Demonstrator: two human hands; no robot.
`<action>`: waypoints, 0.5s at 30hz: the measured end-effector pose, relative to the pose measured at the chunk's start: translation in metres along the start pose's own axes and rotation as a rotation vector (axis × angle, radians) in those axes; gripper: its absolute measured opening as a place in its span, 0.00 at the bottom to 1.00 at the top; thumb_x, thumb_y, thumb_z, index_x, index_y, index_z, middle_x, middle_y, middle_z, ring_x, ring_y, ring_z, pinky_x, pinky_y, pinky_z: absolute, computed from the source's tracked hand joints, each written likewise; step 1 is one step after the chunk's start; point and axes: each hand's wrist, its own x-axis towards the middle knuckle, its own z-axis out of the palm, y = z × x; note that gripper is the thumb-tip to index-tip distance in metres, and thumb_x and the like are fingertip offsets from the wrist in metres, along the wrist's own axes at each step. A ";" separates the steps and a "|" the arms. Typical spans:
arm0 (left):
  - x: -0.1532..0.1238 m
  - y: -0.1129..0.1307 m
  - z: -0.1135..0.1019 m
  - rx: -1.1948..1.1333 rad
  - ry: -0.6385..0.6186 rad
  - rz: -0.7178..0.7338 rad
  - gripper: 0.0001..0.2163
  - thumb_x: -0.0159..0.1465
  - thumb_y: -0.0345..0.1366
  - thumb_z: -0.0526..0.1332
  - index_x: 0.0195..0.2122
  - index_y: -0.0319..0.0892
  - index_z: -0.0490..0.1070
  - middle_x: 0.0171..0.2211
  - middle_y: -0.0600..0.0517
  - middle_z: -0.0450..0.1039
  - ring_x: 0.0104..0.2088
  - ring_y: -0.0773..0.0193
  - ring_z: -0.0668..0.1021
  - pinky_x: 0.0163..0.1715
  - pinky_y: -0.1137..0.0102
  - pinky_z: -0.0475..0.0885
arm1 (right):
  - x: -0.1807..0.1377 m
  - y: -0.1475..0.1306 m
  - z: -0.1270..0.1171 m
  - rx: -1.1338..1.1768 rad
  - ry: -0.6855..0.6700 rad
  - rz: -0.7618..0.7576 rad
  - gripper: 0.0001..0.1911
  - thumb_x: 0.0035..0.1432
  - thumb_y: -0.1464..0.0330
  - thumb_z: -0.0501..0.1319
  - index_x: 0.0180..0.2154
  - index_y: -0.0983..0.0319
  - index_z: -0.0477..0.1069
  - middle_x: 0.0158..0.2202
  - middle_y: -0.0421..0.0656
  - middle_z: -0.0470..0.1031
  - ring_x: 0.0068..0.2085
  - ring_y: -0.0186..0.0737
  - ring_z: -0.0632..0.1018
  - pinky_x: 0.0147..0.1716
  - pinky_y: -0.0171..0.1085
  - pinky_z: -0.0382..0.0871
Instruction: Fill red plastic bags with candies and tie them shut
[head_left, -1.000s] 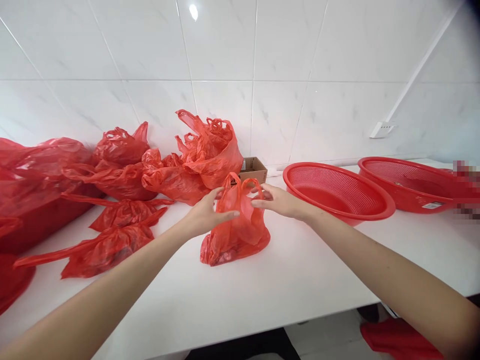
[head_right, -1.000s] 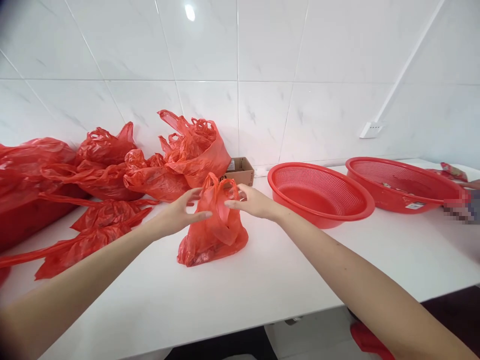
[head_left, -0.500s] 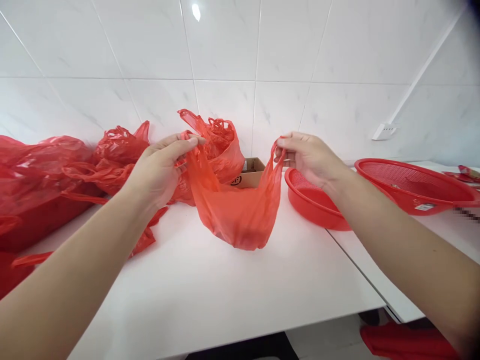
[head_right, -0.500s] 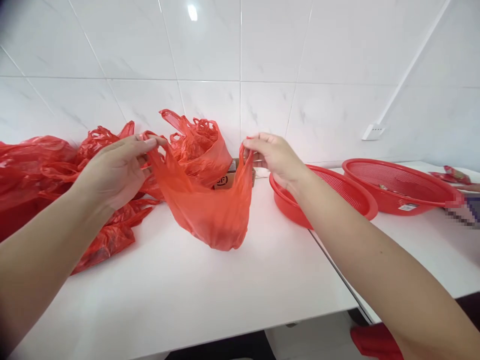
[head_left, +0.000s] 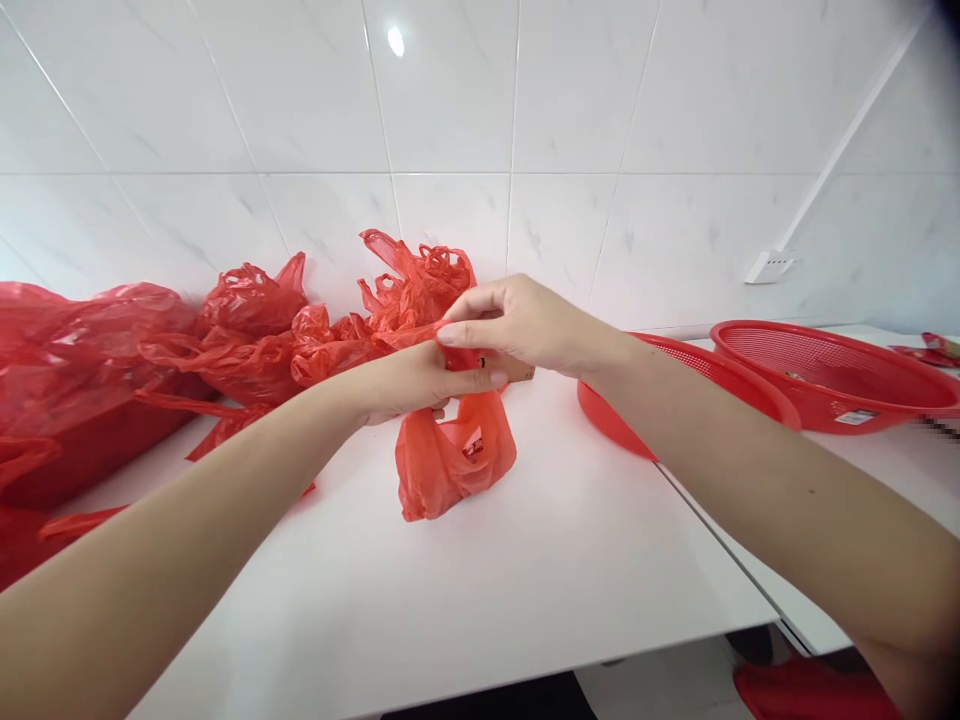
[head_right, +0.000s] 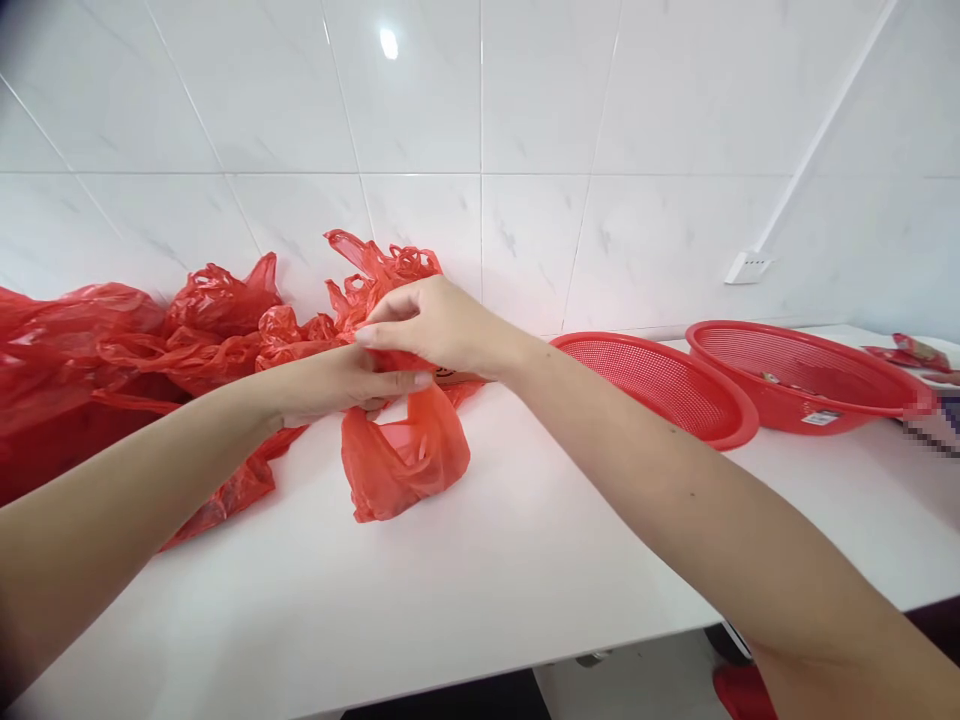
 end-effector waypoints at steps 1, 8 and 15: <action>0.003 -0.001 0.001 -0.029 0.004 0.010 0.10 0.57 0.43 0.67 0.32 0.45 0.71 0.19 0.60 0.50 0.18 0.72 0.56 0.18 0.73 0.53 | 0.002 0.001 0.004 0.012 -0.014 -0.022 0.06 0.57 0.66 0.62 0.32 0.61 0.76 0.34 0.40 0.77 0.38 0.37 0.77 0.38 0.38 0.71; 0.000 -0.022 -0.013 -0.202 0.052 -0.157 0.19 0.63 0.53 0.58 0.25 0.44 0.69 0.17 0.61 0.41 0.17 0.71 0.49 0.21 0.70 0.56 | -0.003 0.052 0.011 0.155 -0.039 0.116 0.11 0.56 0.72 0.60 0.43 0.59 0.68 0.38 0.42 0.77 0.37 0.37 0.77 0.39 0.41 0.73; -0.008 -0.027 -0.014 -0.243 0.054 -0.098 0.16 0.65 0.51 0.56 0.33 0.43 0.72 0.25 0.52 0.68 0.25 0.66 0.69 0.30 0.68 0.67 | -0.019 0.046 0.014 0.160 0.119 0.016 0.10 0.54 0.71 0.62 0.40 0.59 0.66 0.36 0.39 0.72 0.37 0.35 0.75 0.38 0.37 0.72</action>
